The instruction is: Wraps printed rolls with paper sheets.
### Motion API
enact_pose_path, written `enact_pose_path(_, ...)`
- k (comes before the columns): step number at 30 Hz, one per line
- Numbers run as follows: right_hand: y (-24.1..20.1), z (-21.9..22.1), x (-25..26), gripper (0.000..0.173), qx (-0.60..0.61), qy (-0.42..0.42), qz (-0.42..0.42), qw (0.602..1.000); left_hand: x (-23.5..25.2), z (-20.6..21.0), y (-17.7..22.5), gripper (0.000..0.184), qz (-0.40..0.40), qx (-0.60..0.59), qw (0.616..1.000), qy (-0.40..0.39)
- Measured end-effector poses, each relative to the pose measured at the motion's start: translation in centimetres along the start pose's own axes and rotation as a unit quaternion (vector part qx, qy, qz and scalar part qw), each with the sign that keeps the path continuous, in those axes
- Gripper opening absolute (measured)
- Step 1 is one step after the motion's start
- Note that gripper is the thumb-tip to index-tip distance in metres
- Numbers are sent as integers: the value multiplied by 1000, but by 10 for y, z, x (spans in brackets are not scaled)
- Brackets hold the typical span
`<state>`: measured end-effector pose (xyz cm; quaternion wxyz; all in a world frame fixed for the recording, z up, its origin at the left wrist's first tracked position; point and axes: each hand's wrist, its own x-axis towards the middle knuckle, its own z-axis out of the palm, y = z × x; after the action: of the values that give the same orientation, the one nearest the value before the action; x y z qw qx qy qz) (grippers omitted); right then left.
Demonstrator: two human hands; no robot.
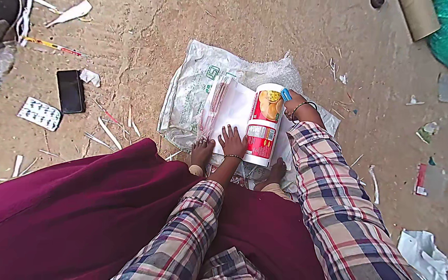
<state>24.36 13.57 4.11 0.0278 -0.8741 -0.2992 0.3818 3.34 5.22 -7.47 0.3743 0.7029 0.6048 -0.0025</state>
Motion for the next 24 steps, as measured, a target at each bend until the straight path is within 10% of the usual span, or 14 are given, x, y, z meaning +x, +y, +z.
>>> enact_pose_path(24, 59, 32, -96, 63, -40, -114, 34, 992, -22, 0, -10, 52, -16, -175, 969, -175)
